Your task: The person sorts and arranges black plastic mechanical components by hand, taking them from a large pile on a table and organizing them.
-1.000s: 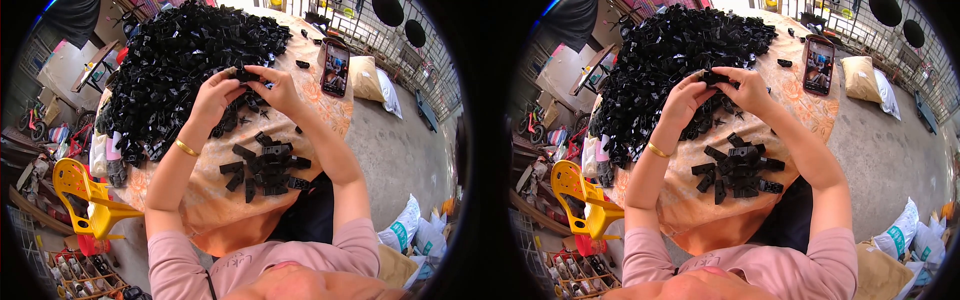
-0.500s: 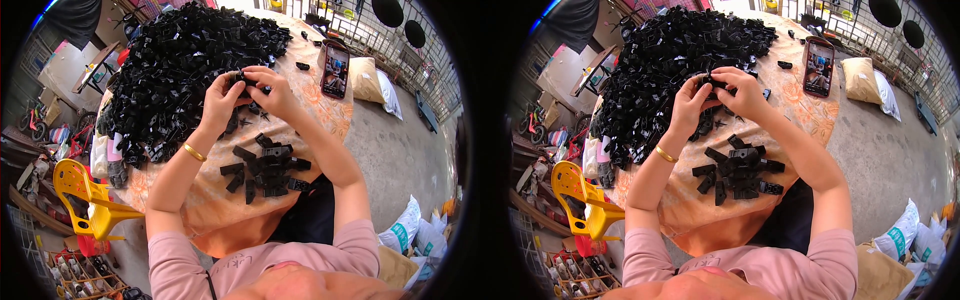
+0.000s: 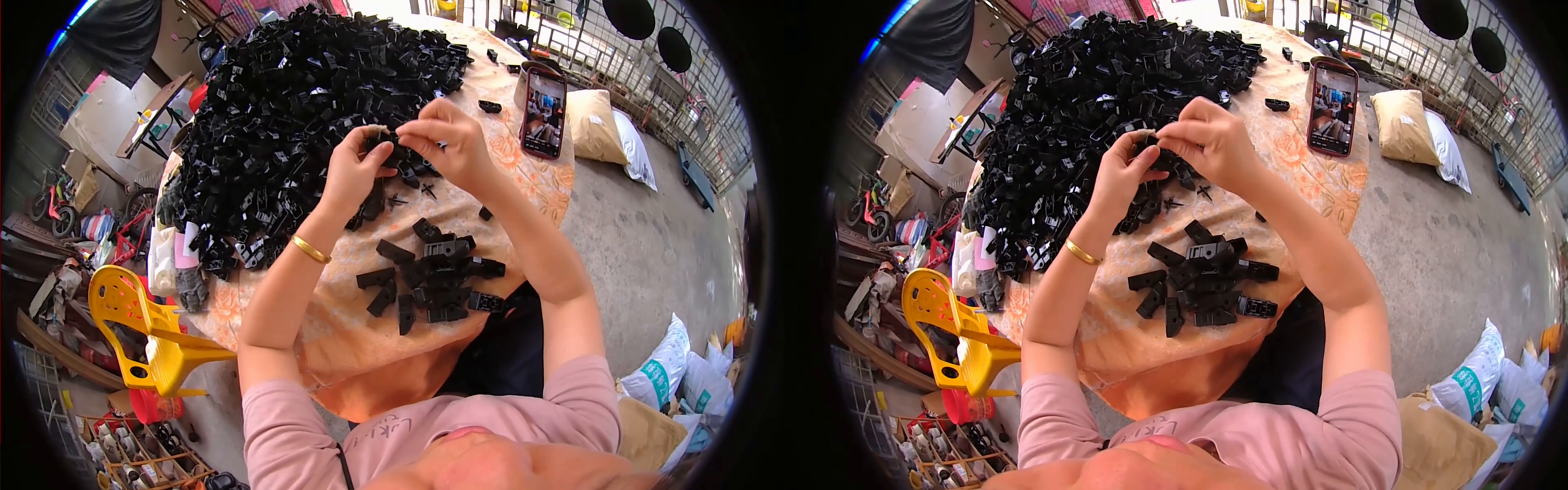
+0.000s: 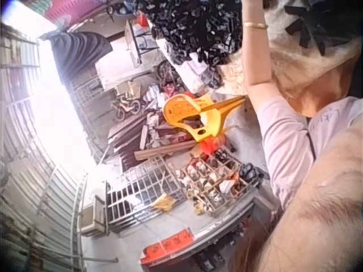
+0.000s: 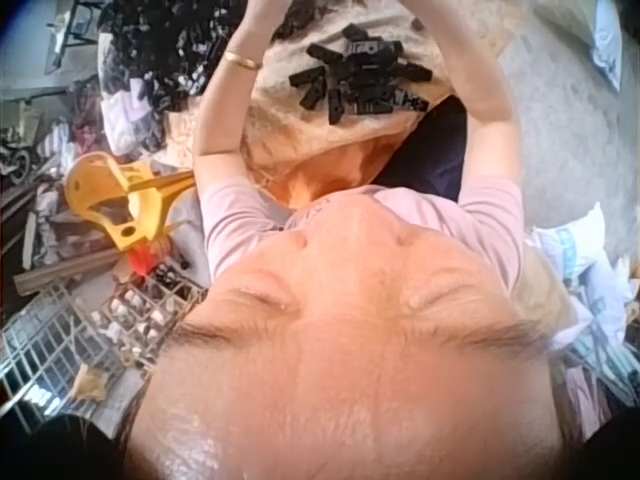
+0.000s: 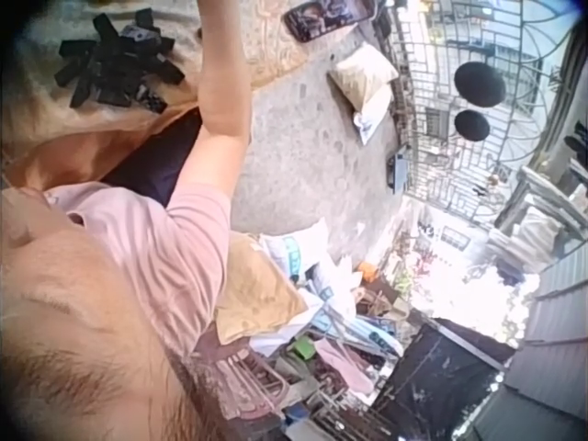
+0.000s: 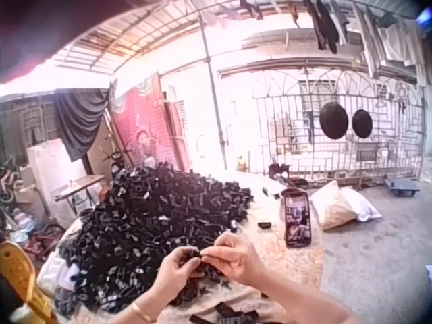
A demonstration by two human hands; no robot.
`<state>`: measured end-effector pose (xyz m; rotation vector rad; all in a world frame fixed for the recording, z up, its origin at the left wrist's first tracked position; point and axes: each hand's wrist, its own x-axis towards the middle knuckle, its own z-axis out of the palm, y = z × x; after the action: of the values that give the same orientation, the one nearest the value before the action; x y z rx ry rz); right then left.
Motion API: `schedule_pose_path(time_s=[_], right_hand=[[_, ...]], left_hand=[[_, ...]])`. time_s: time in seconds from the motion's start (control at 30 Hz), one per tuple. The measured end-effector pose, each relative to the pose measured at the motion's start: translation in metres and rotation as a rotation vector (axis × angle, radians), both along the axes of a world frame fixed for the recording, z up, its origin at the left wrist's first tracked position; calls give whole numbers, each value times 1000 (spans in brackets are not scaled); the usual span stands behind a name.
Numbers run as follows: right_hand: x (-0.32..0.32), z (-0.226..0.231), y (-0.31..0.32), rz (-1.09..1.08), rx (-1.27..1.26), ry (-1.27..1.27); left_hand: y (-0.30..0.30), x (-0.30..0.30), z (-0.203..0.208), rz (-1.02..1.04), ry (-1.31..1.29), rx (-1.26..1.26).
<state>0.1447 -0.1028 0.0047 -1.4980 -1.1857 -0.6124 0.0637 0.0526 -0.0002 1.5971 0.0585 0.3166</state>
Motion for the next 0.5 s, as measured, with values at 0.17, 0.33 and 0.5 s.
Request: schedule_pose_path(time_s=[0.17,0.33,0.5], right_hand=[[69,15,-34,-907,135,-396],[35,-9,-19,233,-191,589],[10,-13,-2,224,-199,420]], left_hand=[[-7,1,2,-178,45,-191],[-5,1,2,-180,24,-204],[1,6,-4,-92,-65,-180]])
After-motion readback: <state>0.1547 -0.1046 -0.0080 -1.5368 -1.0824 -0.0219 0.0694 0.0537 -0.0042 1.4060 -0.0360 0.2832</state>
